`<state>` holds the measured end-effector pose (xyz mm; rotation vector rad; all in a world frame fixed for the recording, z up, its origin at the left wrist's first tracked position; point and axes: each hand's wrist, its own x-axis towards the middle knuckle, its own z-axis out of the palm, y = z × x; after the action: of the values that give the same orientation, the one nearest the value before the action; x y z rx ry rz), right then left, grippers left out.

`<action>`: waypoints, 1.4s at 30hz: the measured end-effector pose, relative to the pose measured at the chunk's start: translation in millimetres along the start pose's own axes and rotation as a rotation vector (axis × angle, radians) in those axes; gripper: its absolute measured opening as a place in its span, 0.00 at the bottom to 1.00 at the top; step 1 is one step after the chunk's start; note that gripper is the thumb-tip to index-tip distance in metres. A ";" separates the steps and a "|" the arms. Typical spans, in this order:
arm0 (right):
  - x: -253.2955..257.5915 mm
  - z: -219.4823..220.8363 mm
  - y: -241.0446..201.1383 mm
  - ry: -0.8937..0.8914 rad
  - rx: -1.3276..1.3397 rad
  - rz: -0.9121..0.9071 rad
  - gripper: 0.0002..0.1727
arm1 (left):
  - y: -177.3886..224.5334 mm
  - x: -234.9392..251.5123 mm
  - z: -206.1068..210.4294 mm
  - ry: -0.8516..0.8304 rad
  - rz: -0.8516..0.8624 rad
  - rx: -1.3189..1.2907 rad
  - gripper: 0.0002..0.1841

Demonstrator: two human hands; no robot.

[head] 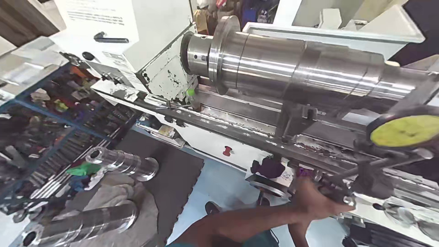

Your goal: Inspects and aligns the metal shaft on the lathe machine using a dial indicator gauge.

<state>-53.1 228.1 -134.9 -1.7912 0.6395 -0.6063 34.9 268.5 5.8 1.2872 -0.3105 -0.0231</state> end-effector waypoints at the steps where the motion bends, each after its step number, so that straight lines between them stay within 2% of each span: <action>1: -16.0 -3.3 -33.0 -0.073 -0.040 0.088 0.06 | 5.6 -13.3 -17.0 -0.011 -0.025 -0.032 0.31; 3: -39.0 -2.4 -77.3 -0.231 -0.275 0.144 0.10 | 17.8 -28.3 -49.8 0.011 -0.124 -0.106 0.20; 5: -55.4 8.2 -51.4 -0.293 -0.372 -0.030 0.15 | 20.2 -28.0 -77.4 0.098 -0.134 -0.235 0.12; 7: -61.3 24.6 -32.5 -0.394 -0.339 -0.114 0.21 | 22.7 -21.0 -105.1 0.177 -0.176 -0.224 0.11; 9: -57.6 49.6 -39.2 -0.520 -0.274 -0.039 0.23 | 27.6 -5.8 -130.6 0.225 -0.199 -0.129 0.10; 11: -49.4 82.3 -53.5 -0.589 -0.184 0.084 0.20 | 34.2 13.8 -153.5 0.221 -0.225 -0.051 0.11; 17: -10.9 179.0 -91.3 -0.641 -0.043 0.353 0.13 | 41.8 77.2 -207.2 0.226 -0.240 0.082 0.13; 21: 13.2 227.1 -86.4 -0.668 0.046 0.423 0.14 | 35.2 112.6 -237.4 0.186 -0.190 0.063 0.08; 25: 25.9 248.0 -85.2 -0.668 0.055 0.547 0.15 | 24.3 133.1 -247.8 0.191 -0.209 0.062 0.08; 31: 36.5 257.9 -88.7 -0.595 -0.004 0.564 0.14 | 11.8 148.8 -241.4 0.171 -0.157 0.021 0.10; 36: 24.4 265.8 -95.8 -0.506 -0.139 0.433 0.16 | 14.7 157.1 -234.4 0.088 -0.241 0.118 0.12; 39: 20.2 270.9 -102.2 -0.400 -0.271 0.256 0.15 | 15.8 159.5 -233.2 0.057 -0.252 0.161 0.17; 42: 17.0 275.3 -100.9 -0.477 -0.538 0.171 0.17 | 16.0 158.2 -238.4 0.023 -0.273 0.224 0.20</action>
<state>158.6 430.7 -114.7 -2.2423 0.6476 0.1375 241.3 467.1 -3.3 1.5441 -0.1173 -0.2098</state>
